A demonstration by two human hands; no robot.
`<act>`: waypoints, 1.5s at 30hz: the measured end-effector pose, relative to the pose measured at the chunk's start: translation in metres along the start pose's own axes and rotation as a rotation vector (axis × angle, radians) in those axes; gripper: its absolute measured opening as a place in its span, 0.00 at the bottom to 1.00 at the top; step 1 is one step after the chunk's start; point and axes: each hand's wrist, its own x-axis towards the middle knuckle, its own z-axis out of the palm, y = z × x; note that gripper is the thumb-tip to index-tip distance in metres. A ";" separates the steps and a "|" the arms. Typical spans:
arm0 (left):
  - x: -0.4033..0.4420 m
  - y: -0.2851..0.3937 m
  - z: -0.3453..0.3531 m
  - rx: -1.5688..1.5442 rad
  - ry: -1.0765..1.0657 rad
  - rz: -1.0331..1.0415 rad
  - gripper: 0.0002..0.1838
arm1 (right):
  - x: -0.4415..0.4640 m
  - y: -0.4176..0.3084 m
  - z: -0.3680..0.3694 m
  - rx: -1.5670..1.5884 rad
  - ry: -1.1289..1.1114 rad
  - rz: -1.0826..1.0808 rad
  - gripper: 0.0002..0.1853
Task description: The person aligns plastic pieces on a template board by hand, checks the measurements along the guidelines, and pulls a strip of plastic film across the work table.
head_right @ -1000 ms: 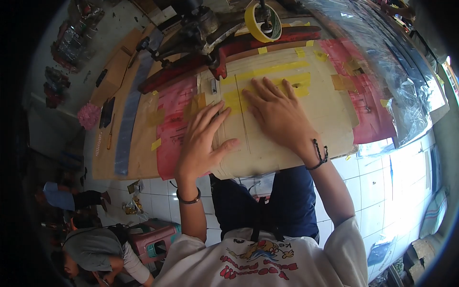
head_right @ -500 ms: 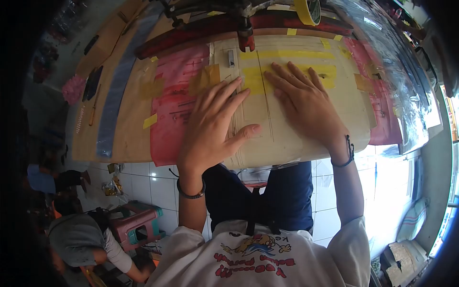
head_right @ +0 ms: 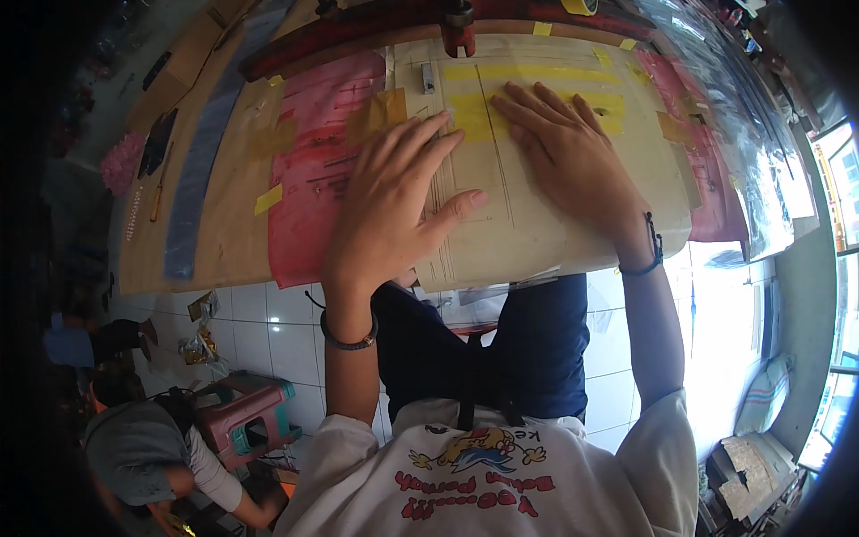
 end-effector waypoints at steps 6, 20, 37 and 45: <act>0.000 0.000 0.000 0.006 0.004 0.000 0.37 | 0.000 0.000 0.001 0.006 0.011 0.002 0.23; 0.002 0.005 -0.001 0.002 0.022 -0.017 0.34 | -0.003 -0.008 -0.010 0.155 0.092 0.027 0.18; 0.001 0.003 -0.002 -0.009 -0.001 -0.014 0.34 | -0.003 -0.009 -0.009 0.137 0.060 0.040 0.19; 0.001 0.005 -0.005 -0.008 -0.020 -0.024 0.35 | -0.003 -0.010 -0.010 0.125 0.063 0.038 0.19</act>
